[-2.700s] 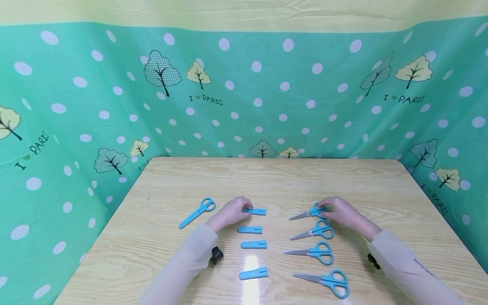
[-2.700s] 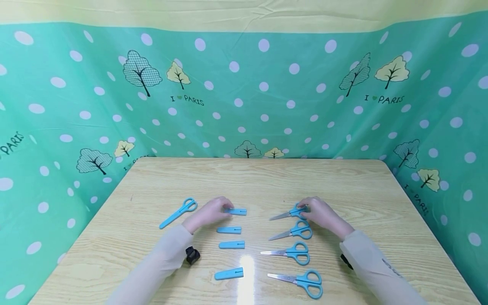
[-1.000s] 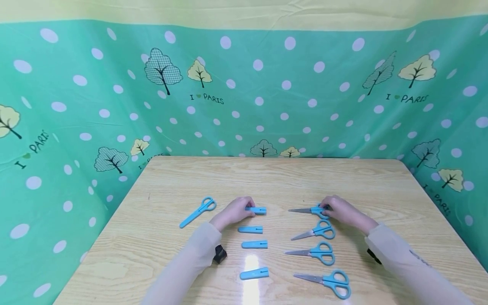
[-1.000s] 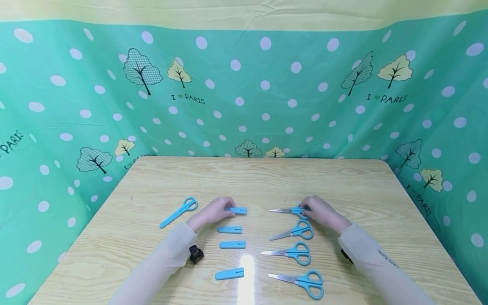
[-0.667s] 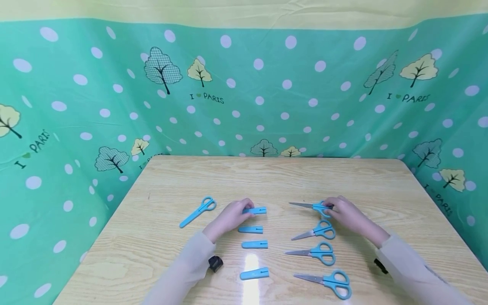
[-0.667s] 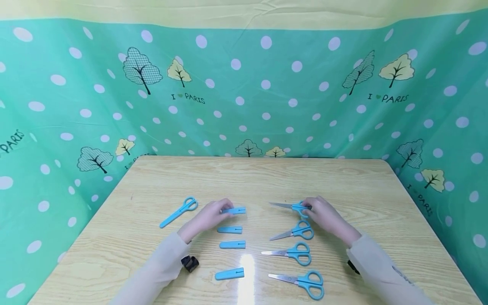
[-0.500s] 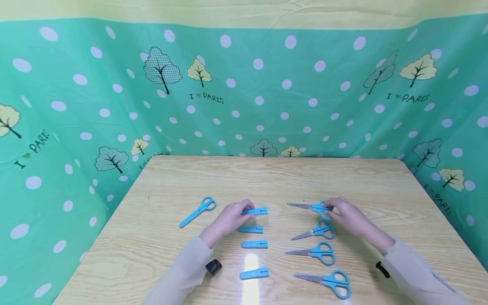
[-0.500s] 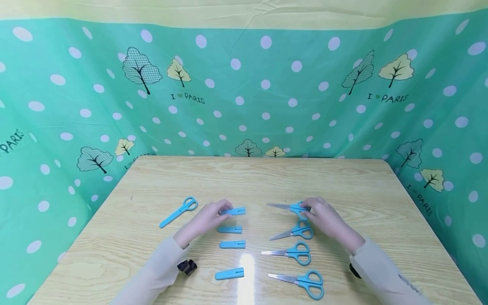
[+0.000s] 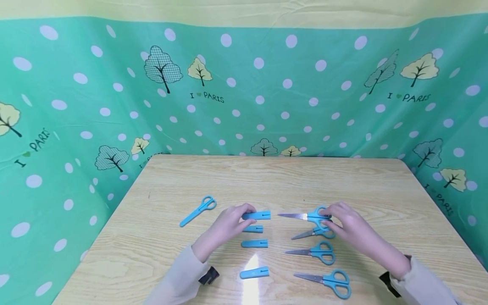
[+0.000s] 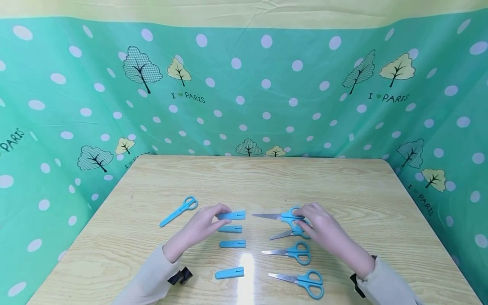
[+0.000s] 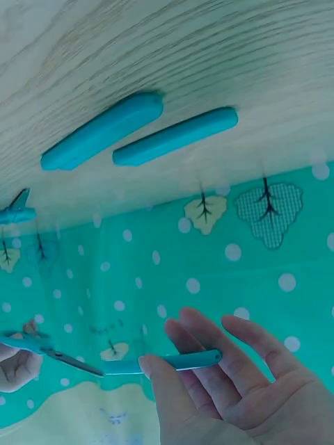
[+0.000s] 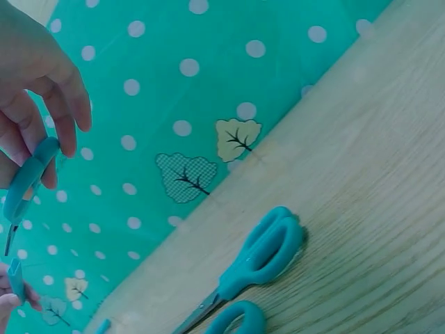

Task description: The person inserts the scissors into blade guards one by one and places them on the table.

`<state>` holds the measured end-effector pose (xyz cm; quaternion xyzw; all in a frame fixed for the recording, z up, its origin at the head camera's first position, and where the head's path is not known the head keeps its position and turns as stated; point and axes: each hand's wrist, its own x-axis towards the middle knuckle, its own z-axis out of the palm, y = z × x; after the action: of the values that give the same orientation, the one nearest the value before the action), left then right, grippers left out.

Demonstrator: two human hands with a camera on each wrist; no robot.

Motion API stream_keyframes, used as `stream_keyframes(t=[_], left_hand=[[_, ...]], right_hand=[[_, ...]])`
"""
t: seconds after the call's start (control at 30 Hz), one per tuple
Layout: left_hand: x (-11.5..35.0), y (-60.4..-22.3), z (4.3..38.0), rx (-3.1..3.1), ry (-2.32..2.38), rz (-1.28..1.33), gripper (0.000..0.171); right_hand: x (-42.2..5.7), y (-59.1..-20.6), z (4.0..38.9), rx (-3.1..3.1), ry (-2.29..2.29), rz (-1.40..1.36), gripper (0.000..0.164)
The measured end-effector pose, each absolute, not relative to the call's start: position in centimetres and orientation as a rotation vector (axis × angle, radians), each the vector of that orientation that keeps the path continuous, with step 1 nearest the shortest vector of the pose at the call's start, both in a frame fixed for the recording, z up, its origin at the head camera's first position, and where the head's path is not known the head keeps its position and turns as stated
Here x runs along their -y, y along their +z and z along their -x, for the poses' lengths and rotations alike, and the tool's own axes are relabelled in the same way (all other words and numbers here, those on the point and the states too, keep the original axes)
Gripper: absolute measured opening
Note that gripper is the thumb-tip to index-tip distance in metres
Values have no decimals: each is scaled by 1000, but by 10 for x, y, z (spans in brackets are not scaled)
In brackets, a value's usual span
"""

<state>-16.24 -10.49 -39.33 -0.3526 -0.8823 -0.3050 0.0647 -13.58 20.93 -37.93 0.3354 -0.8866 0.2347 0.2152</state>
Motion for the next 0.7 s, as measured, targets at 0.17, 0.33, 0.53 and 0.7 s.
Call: stream_keyframes(t=[0.17,0.33,0.53,0.7], left_hand=[[104,-387,154,2568,-830,1102,20],[102,-384,150,2512,-815,1131,22],[101,-382,147,2470,-821,1159,22],[100,-382,146,2455,-815,1174,22]], right_hand=[[-207,-376,131,2408,654,-976,17],[-206,-373,127,2395,640,-987,16],[-204,-371,125,2413,619,-982,33],[-204,-371,125,2408,611,-993,27]])
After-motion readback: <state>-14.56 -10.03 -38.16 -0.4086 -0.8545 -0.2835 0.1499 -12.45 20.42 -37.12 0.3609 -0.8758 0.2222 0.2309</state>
